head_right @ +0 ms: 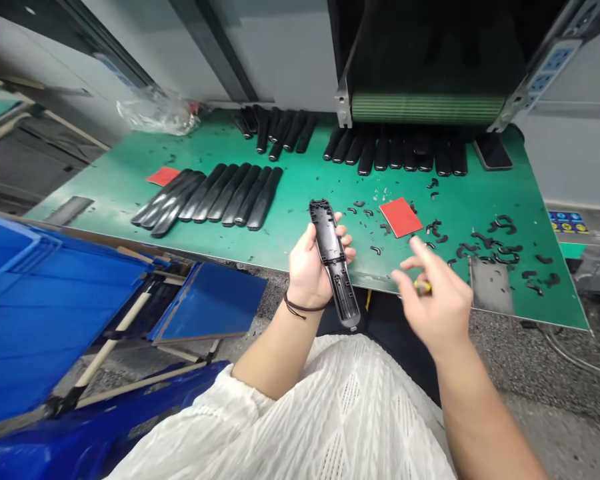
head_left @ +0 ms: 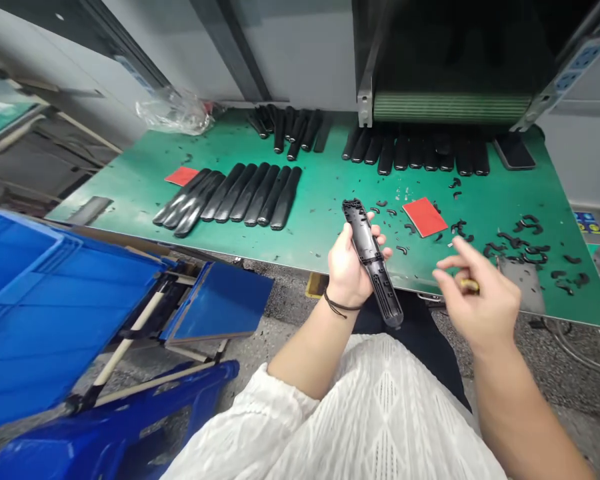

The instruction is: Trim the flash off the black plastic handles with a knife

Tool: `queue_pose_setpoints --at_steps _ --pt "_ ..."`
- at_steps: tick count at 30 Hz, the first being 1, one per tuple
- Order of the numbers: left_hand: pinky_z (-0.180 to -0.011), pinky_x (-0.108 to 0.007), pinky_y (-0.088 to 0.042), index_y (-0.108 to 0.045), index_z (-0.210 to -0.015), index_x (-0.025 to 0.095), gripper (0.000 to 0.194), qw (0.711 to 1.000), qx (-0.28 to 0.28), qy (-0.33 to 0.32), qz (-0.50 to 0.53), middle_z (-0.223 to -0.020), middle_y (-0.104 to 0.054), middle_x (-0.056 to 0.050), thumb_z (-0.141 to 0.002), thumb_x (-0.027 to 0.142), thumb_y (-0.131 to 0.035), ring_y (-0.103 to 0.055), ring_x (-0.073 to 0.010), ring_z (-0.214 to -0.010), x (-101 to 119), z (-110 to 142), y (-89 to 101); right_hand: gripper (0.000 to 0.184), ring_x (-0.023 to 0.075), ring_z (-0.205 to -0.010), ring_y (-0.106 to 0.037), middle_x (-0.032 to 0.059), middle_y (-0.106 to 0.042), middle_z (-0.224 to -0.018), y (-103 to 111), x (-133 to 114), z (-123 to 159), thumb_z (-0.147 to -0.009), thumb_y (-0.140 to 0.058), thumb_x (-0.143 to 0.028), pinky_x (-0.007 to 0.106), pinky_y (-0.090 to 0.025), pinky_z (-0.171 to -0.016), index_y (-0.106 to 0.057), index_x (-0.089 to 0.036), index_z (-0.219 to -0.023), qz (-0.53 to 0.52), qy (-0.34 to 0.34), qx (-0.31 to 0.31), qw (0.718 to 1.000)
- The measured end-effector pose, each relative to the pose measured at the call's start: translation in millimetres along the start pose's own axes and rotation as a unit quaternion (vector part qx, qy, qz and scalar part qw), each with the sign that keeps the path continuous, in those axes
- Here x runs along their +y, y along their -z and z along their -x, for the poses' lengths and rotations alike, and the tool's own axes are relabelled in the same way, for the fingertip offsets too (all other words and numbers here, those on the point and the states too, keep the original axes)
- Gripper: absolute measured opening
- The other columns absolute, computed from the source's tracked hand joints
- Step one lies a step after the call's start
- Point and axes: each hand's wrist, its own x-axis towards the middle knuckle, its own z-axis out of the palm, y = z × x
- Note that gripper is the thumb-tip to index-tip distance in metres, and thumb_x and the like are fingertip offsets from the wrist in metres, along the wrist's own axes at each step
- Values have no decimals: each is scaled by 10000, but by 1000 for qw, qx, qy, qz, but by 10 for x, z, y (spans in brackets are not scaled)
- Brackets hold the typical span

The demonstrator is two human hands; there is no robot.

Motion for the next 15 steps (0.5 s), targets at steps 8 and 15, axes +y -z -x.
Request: queue_pose_setpoints --at_steps 8,15 --pt "-478 -168 -337 -643 -1080 131 424 999 5 26 43 -792 -502 -23 -1094 398 -313 -415 -77 -588 -97 -27 -38 294 138 -711 -563 47 -697 -875 -25 -330 235 -861 -705 -52 294 -445 -621 -671 -179 -1124 -186 216 -134 949" --pt "-443 -165 -315 -674 -1195 165 441 999 -44 -1 17 -807 -483 -19 -1073 418 -334 -367 -78 -565 -93 -38 8 195 144 -673 -618 20 -696 -813 -34 -447 346 -874 -667 -53 296 -480 -609 -696 -215 -979 -255 78 -153 952"
